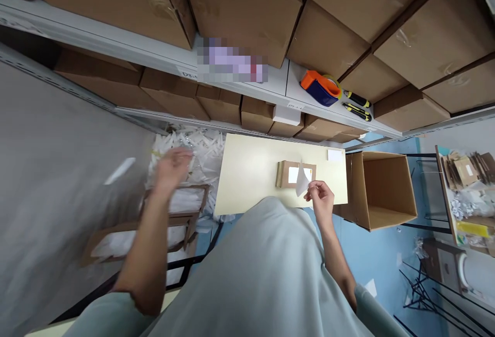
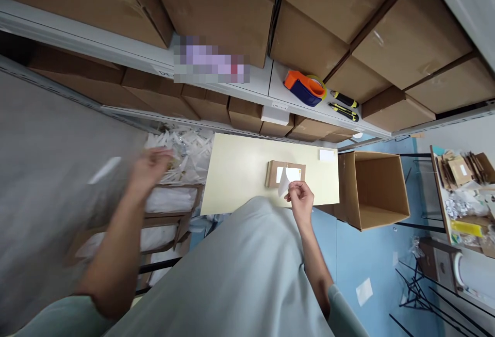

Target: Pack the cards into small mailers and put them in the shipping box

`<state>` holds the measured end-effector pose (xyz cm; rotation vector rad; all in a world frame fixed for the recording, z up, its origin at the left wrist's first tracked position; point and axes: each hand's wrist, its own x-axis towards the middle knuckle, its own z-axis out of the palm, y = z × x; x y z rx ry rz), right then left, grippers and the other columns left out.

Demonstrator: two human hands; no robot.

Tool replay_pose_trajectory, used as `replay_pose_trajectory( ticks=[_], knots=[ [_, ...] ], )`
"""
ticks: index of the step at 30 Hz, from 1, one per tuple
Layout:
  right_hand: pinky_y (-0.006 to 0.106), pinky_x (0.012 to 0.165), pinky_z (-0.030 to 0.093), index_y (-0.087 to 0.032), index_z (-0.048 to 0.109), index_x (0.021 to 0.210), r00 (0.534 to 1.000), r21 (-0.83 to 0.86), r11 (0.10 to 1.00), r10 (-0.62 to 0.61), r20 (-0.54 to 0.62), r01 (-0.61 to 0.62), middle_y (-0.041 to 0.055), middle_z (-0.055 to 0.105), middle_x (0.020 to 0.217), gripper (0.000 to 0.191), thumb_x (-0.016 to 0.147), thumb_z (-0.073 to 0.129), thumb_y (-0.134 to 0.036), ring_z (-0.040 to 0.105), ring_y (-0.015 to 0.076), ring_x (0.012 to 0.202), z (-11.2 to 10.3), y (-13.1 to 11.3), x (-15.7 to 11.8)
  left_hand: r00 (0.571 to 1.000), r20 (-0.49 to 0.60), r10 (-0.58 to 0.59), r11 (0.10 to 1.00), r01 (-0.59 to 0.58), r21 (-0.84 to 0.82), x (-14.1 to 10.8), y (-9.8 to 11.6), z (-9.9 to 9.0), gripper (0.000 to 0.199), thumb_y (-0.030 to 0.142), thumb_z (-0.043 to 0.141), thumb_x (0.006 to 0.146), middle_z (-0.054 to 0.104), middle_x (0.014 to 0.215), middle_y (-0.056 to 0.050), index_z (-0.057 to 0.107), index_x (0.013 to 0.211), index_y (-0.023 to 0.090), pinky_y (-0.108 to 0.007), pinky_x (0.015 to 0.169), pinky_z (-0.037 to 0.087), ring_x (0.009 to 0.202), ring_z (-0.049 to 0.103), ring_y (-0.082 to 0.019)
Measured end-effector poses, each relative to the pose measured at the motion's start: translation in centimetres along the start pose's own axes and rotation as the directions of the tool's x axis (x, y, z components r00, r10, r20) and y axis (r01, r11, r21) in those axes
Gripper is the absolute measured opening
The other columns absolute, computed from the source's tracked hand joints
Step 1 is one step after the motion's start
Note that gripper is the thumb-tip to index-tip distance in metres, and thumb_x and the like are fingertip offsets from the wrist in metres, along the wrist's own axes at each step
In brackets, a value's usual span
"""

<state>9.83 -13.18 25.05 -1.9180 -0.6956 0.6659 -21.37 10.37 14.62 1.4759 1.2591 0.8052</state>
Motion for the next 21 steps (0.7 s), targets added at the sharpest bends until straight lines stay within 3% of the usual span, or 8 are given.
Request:
replay_pose_trajectory(
  ticks=[1, 2, 3, 5, 7, 10, 14, 21],
  knots=[
    [0.033, 0.057, 0.060, -0.024, 0.068, 0.090, 0.998, -0.035, 0.997, -0.068, -0.013, 0.068, -0.0009, 0.068, 0.071, 0.026, 0.097, 0.068, -0.049, 0.071, 0.0188, 0.059, -0.1, -0.2, 0.0, 0.990, -0.004, -0.141, 0.982, 0.140, -0.125, -0.9, 0.2, 2.1, 0.047, 0.064, 0.076, 0.098, 0.080, 0.102, -0.007, 0.074, 0.105, 0.018, -0.040, 0.086, 0.065, 0.089, 0.075, -0.021],
    [0.033, 0.059, 0.061, -0.025, 0.070, 0.091, 0.988, -0.081, 0.985, -0.156, -0.008, 0.155, 0.0004, 0.070, 0.075, 0.025, 0.100, 0.067, -0.048, 0.071, 0.0186, 0.061, -0.3, -0.4, 0.0, 0.962, 0.077, -0.263, 0.924, 0.274, -0.267, -1.9, 0.8, 4.5, 0.052, 0.069, 0.081, 0.090, 0.081, 0.097, -0.009, 0.073, 0.099, 0.018, -0.040, 0.085, 0.065, 0.086, 0.076, -0.022],
    [0.033, 0.061, 0.061, -0.025, 0.071, 0.093, 0.967, -0.135, 0.957, -0.256, 0.020, 0.256, 0.0015, 0.073, 0.078, 0.023, 0.102, 0.066, -0.045, 0.072, 0.0184, 0.062, -0.6, -0.5, 0.0, 0.924, 0.240, -0.298, 0.846, 0.372, -0.382, -3.1, 1.6, 7.1, 0.056, 0.070, 0.086, 0.084, 0.083, 0.101, -0.012, 0.075, 0.101, 0.017, -0.042, 0.089, 0.065, 0.089, 0.078, -0.024],
    [0.032, 0.064, 0.061, -0.026, 0.076, 0.097, 0.888, -0.237, 0.857, -0.433, 0.153, 0.458, 0.0027, 0.077, 0.081, 0.018, 0.105, 0.065, -0.038, 0.072, 0.0179, 0.064, -1.4, -0.4, 0.1, 0.828, 0.503, -0.248, 0.675, 0.520, -0.523, -5.4, 3.6, 12.1, 0.062, 0.069, 0.092, 0.077, 0.084, 0.112, -0.017, 0.077, 0.106, 0.017, -0.045, 0.099, 0.064, 0.099, 0.081, -0.027],
    [0.031, 0.064, 0.061, -0.027, 0.080, 0.103, 0.794, -0.295, 0.741, -0.521, 0.314, 0.603, 0.0033, 0.081, 0.082, 0.017, 0.107, 0.065, -0.033, 0.075, 0.0178, 0.065, -2.5, 0.1, 0.2, 0.788, 0.577, -0.214, 0.535, 0.589, -0.606, -7.0, 5.5, 16.0, 0.058, 0.066, 0.093, 0.078, 0.084, 0.114, -0.018, 0.077, 0.105, 0.017, -0.045, 0.102, 0.063, 0.104, 0.081, -0.029],
    [0.030, 0.069, 0.063, -0.028, 0.083, 0.110, 0.712, -0.318, 0.648, -0.541, 0.448, 0.692, 0.0053, 0.087, 0.096, 0.020, 0.110, 0.063, -0.029, 0.082, 0.0191, 0.076, -4.4, 1.4, 0.6, 0.797, 0.558, -0.233, 0.427, 0.599, -0.678, -7.8, 7.0, 19.1, 0.049, 0.059, 0.089, 0.084, 0.084, 0.109, -0.015, 0.076, 0.107, 0.018, -0.044, 0.099, 0.065, 0.107, 0.081, -0.029],
    [0.031, 0.075, 0.066, -0.027, 0.083, 0.113, 0.702, -0.307, 0.650, -0.521, 0.485, 0.695, 0.0069, 0.088, 0.104, 0.024, 0.112, 0.060, -0.030, 0.085, 0.0210, 0.089, -6.8, 3.6, 1.5, 0.821, 0.497, -0.282, 0.439, 0.570, -0.694, -7.6, 7.0, 20.2, 0.054, 0.065, 0.086, 0.086, 0.083, 0.107, -0.014, 0.075, 0.108, 0.017, -0.042, 0.091, 0.067, 0.104, 0.080, -0.030],
    [0.032, 0.081, 0.066, -0.027, 0.082, 0.119, 0.773, -0.265, 0.780, -0.391, 0.501, 0.566, 0.0068, 0.088, 0.114, 0.024, 0.111, 0.061, -0.036, 0.085, 0.0208, 0.090, -10.5, 7.4, 4.0, 0.873, 0.354, -0.337, 0.696, 0.484, -0.531, -8.8, 7.3, 22.6, 0.054, 0.063, 0.094, 0.072, 0.078, 0.094, -0.005, 0.069, 0.095, 0.021, -0.034, 0.077, 0.063, 0.091, 0.075, -0.023]
  ],
)
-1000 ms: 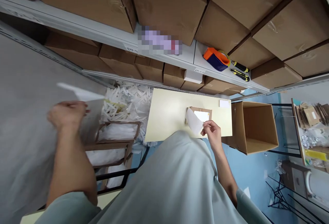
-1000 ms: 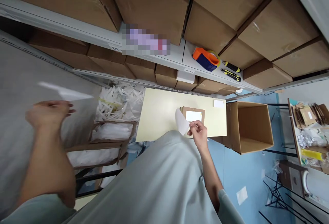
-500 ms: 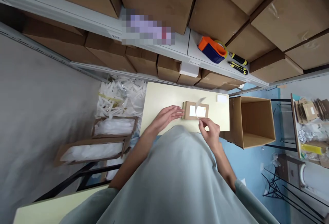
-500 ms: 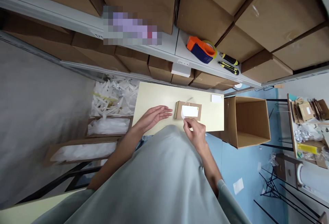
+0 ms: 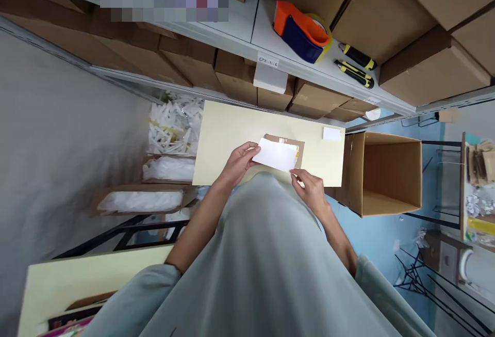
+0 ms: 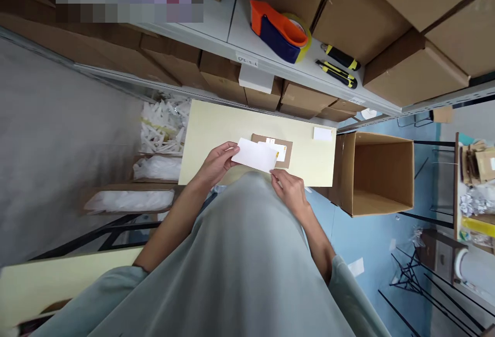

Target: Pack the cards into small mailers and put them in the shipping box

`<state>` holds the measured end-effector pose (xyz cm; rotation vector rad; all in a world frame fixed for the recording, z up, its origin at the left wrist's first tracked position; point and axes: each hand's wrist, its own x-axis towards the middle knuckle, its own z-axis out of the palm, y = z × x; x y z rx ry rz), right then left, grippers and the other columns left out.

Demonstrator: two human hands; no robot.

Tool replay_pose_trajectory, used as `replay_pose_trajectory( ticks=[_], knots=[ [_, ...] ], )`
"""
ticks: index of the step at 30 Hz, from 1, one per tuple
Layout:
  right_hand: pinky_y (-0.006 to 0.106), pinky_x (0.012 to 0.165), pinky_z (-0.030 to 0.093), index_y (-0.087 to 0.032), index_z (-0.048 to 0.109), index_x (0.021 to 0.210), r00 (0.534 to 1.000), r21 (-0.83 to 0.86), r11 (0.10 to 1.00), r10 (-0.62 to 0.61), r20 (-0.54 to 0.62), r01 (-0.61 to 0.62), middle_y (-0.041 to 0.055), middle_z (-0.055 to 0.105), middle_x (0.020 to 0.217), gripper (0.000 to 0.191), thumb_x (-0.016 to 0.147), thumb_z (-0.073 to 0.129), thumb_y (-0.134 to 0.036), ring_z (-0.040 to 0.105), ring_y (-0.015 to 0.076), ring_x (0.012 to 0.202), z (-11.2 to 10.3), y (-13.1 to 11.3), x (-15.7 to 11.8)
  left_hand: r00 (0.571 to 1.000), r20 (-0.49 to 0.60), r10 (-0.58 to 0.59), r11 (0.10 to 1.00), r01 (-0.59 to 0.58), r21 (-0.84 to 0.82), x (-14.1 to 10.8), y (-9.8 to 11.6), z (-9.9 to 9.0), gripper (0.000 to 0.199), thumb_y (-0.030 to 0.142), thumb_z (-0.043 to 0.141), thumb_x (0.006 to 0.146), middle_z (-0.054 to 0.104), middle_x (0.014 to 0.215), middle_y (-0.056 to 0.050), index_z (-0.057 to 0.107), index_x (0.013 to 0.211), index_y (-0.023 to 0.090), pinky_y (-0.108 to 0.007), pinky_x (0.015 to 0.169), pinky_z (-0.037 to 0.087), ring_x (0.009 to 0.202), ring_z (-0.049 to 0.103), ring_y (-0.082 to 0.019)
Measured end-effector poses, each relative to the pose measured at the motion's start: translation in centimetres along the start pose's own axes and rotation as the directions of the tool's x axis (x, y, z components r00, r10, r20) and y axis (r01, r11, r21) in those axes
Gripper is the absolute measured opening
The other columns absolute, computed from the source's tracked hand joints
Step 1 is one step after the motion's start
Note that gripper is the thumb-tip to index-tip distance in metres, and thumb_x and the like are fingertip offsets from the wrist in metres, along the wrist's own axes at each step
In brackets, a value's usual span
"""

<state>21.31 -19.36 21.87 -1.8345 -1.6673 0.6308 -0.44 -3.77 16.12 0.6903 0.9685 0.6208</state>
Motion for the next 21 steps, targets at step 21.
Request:
replay_pose_trajectory(
  ticks=[21],
  knots=[
    [0.030, 0.060, 0.056, -0.025, 0.080, 0.094, 0.763, 0.624, 0.476, 0.551, 0.338, -0.620, -0.0037, 0.067, 0.063, 0.043, 0.076, 0.086, -0.064, 0.072, 0.0184, 0.064, 0.4, 11.8, 1.1, 0.984, 0.088, 0.156, 0.815, -0.179, 0.551, -4.4, -2.8, 9.4, 0.047, 0.070, 0.078, 0.091, 0.081, 0.117, -0.014, 0.072, 0.091, 0.023, -0.045, 0.105, 0.061, 0.116, 0.075, -0.028]
  ],
)
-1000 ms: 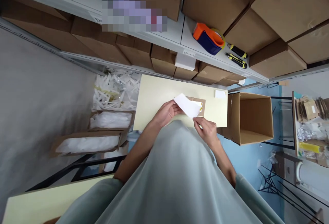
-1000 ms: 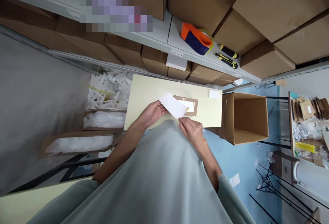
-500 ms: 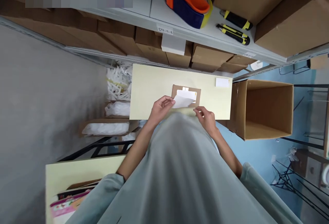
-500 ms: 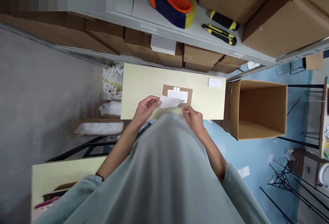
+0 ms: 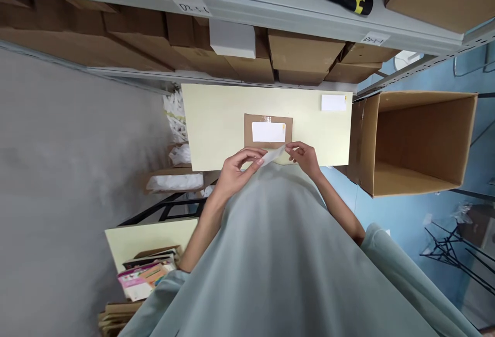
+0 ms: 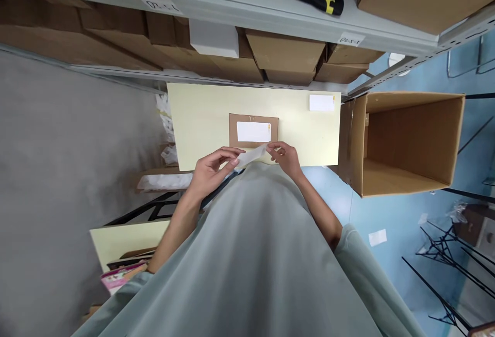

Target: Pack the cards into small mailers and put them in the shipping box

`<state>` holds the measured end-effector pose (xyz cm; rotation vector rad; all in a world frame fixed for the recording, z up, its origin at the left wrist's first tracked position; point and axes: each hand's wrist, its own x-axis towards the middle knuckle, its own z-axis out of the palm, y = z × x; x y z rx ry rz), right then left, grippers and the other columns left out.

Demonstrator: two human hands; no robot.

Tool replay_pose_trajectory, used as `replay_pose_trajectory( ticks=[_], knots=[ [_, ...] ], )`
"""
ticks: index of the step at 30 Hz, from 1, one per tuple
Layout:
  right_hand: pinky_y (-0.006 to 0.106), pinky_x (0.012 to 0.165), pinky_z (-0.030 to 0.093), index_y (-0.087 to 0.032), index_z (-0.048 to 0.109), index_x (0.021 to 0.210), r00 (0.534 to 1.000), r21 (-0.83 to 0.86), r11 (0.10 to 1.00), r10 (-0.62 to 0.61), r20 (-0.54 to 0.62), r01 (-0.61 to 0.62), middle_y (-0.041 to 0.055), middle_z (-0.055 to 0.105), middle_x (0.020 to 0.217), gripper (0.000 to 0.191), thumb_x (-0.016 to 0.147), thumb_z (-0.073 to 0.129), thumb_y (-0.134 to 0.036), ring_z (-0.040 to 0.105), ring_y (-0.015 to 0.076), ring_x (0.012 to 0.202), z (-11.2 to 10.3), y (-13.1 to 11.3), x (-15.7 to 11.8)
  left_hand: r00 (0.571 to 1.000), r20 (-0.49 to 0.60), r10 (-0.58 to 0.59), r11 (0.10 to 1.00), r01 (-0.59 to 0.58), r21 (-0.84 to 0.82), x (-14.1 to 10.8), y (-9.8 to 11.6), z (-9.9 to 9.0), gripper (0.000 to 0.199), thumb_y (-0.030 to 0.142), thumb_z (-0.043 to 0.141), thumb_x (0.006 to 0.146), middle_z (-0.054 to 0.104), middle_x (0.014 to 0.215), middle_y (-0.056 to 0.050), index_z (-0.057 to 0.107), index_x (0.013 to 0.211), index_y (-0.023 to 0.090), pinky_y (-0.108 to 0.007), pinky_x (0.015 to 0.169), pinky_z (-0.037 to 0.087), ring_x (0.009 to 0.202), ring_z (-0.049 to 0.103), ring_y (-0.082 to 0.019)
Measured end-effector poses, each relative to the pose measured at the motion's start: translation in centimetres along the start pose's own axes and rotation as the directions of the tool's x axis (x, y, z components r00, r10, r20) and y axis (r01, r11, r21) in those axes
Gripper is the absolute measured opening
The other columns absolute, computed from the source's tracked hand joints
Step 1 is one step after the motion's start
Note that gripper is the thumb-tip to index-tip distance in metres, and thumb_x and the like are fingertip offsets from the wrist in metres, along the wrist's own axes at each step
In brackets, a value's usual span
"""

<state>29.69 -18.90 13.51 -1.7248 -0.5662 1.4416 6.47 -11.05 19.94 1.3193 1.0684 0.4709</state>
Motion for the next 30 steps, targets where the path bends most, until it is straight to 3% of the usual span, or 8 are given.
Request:
replay_pose_trajectory(
  ticks=[8, 13, 19, 24, 30],
  knots=[
    [0.029, 0.059, 0.055, -0.023, 0.078, 0.089, 1.000, 0.037, 0.999, 0.014, -0.001, -0.014, -0.0030, 0.066, 0.063, 0.042, 0.075, 0.086, -0.062, 0.070, 0.0173, 0.063, 0.0, 0.6, 0.9, 0.999, 0.020, 0.043, 0.999, -0.043, 0.018, 0.5, 0.1, -0.5, 0.046, 0.069, 0.079, 0.091, 0.080, 0.111, -0.012, 0.073, 0.091, 0.023, -0.043, 0.099, 0.062, 0.109, 0.075, -0.026],
    [0.029, 0.060, 0.055, -0.022, 0.077, 0.088, 0.999, 0.047, 0.999, -0.026, -0.025, 0.027, -0.0018, 0.069, 0.067, 0.043, 0.076, 0.087, -0.063, 0.067, 0.0159, 0.062, 0.3, 1.3, 1.3, 0.999, -0.022, 0.042, 0.998, -0.041, 0.039, 1.4, -1.2, -1.2, 0.044, 0.067, 0.078, 0.092, 0.079, 0.112, -0.011, 0.074, 0.094, 0.023, -0.040, 0.101, 0.061, 0.110, 0.074, -0.025],
    [0.034, 0.085, 0.060, -0.022, 0.076, 0.087, 0.960, -0.134, 0.967, -0.237, -0.147, 0.218, 0.0046, 0.078, 0.096, 0.033, 0.087, 0.080, -0.055, 0.069, 0.0168, 0.082, 0.1, 2.1, 4.5, 0.955, -0.293, 0.045, 0.992, -0.009, 0.124, 5.5, -6.4, -1.4, 0.033, 0.052, 0.072, 0.094, 0.076, 0.112, -0.008, 0.075, 0.101, 0.020, -0.033, 0.095, 0.057, 0.108, 0.071, -0.021],
    [0.036, 0.094, 0.060, -0.021, 0.077, 0.087, 0.953, -0.302, 0.921, -0.286, -0.102, 0.244, 0.0076, 0.076, 0.105, 0.022, 0.091, 0.078, -0.043, 0.071, 0.0186, 0.090, -0.1, 2.3, 7.8, 0.952, -0.296, 0.074, 0.980, -0.014, 0.197, 9.0, -11.5, -2.1, 0.021, 0.040, 0.074, 0.093, 0.074, 0.111, -0.009, 0.079, 0.099, 0.020, -0.034, 0.091, 0.054, 0.105, 0.065, -0.022],
    [0.040, 0.097, 0.062, -0.024, 0.076, 0.088, 0.955, -0.388, 0.891, -0.287, -0.080, 0.235, 0.0066, 0.076, 0.103, 0.027, 0.094, 0.077, -0.050, 0.070, 0.0214, 0.091, 0.1, 3.7, 9.3, 0.949, -0.302, 0.094, 0.971, -0.020, 0.240, 10.9, -15.5, -2.8, 0.010, 0.031, 0.081, 0.089, 0.072, 0.095, -0.006, 0.082, 0.092, 0.022, -0.038, 0.093, 0.052, 0.093, 0.063, -0.023]
  ],
)
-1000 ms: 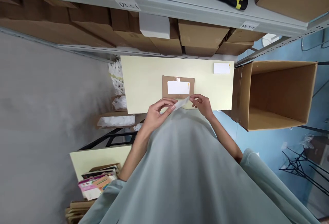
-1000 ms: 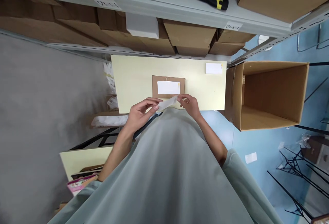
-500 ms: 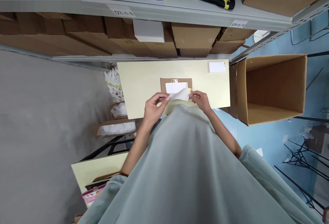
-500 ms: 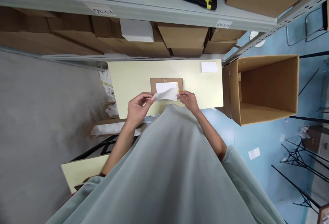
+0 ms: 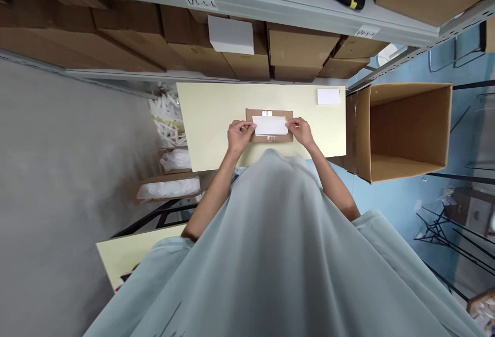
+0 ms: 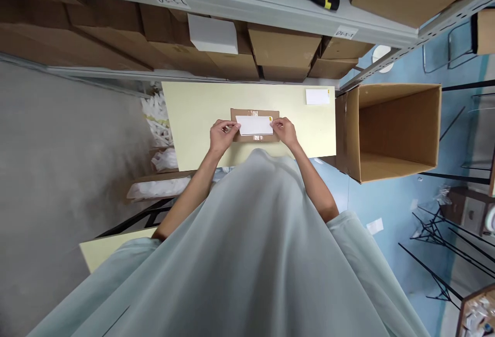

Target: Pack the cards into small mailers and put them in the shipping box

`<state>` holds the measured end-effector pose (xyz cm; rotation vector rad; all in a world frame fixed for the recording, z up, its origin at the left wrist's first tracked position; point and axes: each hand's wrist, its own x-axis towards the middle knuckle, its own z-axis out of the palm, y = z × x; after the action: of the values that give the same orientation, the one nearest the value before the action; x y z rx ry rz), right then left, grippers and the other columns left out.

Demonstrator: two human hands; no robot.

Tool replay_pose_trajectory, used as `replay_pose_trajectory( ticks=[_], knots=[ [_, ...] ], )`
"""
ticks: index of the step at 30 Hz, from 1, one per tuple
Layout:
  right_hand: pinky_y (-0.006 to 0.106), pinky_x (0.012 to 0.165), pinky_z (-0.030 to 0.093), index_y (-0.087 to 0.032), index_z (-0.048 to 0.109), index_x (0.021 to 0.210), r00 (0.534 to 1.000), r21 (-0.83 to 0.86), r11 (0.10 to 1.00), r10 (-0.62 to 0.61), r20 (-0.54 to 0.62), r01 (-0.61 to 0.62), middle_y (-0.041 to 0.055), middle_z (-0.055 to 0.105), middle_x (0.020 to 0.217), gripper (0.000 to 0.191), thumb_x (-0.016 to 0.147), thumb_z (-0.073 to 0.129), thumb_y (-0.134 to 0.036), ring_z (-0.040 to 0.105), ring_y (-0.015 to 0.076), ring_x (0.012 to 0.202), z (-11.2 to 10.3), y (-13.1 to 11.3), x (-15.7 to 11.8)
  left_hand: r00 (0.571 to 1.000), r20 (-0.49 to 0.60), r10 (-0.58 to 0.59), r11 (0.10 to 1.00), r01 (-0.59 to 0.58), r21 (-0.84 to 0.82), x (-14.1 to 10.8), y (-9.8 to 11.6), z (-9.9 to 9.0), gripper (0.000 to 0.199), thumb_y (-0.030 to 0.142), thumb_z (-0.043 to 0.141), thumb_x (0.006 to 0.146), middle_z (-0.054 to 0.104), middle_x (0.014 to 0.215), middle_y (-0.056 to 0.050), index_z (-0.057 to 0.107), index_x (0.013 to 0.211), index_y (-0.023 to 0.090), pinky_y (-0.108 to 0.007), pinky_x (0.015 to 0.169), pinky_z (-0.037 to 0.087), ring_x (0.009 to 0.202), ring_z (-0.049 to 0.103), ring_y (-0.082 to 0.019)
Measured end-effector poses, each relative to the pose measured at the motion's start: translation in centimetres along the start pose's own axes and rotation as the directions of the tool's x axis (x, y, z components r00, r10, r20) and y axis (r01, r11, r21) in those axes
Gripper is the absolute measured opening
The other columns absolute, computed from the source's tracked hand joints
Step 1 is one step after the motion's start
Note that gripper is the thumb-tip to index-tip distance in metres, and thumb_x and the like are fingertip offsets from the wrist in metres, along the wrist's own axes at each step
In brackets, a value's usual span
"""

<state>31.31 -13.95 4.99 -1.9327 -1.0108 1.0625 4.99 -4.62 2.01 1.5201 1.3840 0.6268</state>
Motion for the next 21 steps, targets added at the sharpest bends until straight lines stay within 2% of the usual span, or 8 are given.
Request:
replay_pose_trajectory(
  ticks=[10, 21],
  knots=[
    [0.038, 0.098, 0.060, -0.021, 0.077, 0.093, 1.000, -0.101, 0.995, 0.022, -0.014, -0.023, 0.0078, 0.074, 0.105, 0.028, 0.100, 0.073, -0.049, 0.069, 0.0216, 0.094, 1.3, 2.3, -0.4, 0.998, 0.055, -0.043, 0.997, 0.047, -0.069, 0.0, -3.1, 0.6, 0.019, 0.040, 0.082, 0.088, 0.069, 0.096, -0.005, 0.084, 0.096, 0.022, -0.036, 0.089, 0.053, 0.082, 0.058, -0.018],
    [0.038, 0.095, 0.059, -0.022, 0.076, 0.093, 0.999, -0.108, 0.994, 0.006, -0.050, -0.011, 0.0053, 0.071, 0.099, 0.032, 0.102, 0.071, -0.052, 0.064, 0.0204, 0.088, 1.7, 2.4, -0.1, 0.998, 0.038, -0.054, 0.992, 0.058, -0.116, 0.3, -4.1, 1.2, 0.023, 0.043, 0.085, 0.086, 0.067, 0.094, -0.004, 0.086, 0.097, 0.022, -0.034, 0.084, 0.052, 0.077, 0.055, -0.016]
  ],
)
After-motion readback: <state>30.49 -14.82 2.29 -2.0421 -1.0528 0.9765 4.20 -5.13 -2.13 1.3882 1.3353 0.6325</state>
